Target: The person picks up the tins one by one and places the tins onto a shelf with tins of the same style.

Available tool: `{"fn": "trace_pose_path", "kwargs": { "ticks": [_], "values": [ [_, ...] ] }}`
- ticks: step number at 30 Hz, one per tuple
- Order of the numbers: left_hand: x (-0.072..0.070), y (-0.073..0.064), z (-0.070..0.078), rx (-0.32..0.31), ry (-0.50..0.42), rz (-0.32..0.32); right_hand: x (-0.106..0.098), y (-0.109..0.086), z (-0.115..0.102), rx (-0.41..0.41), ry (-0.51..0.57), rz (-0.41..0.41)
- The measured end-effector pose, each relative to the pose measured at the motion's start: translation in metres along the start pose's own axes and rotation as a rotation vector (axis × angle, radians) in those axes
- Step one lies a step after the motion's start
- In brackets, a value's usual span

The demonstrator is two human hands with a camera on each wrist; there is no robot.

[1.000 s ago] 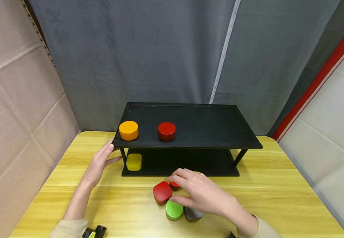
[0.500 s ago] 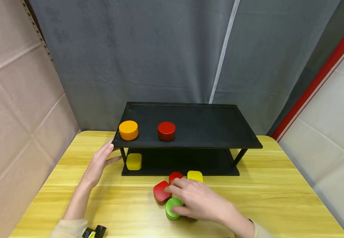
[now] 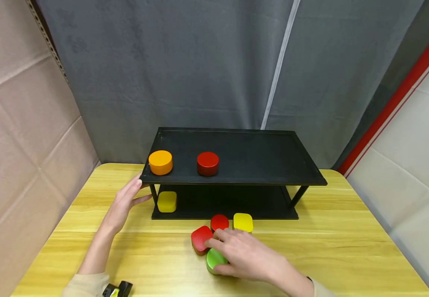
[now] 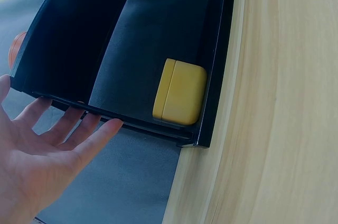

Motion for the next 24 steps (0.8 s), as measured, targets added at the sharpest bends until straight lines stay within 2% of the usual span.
{"fn": "trace_pose_path", "kwargs": {
  "ticks": [8,24],
  "values": [
    [0.0000,0.0002,-0.0003,-0.001,0.003,-0.001,0.0050,0.0019,-0.0011,-0.014,-0.071,-0.024],
    [-0.0001,0.0000,0.0006,0.008,0.006,-0.003,0.0082,0.0043,-0.0046,-0.019,-0.132,-0.031]
  ]
}}
Point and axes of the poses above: each hand's wrist, its own y-axis towards the middle knuckle, its own x-axis out of the palm, z = x × y, the point moved 2 cm from there along y, towards the middle knuckle, and after that the axes turned 6 degrees about -x, right-handed, at the moved point
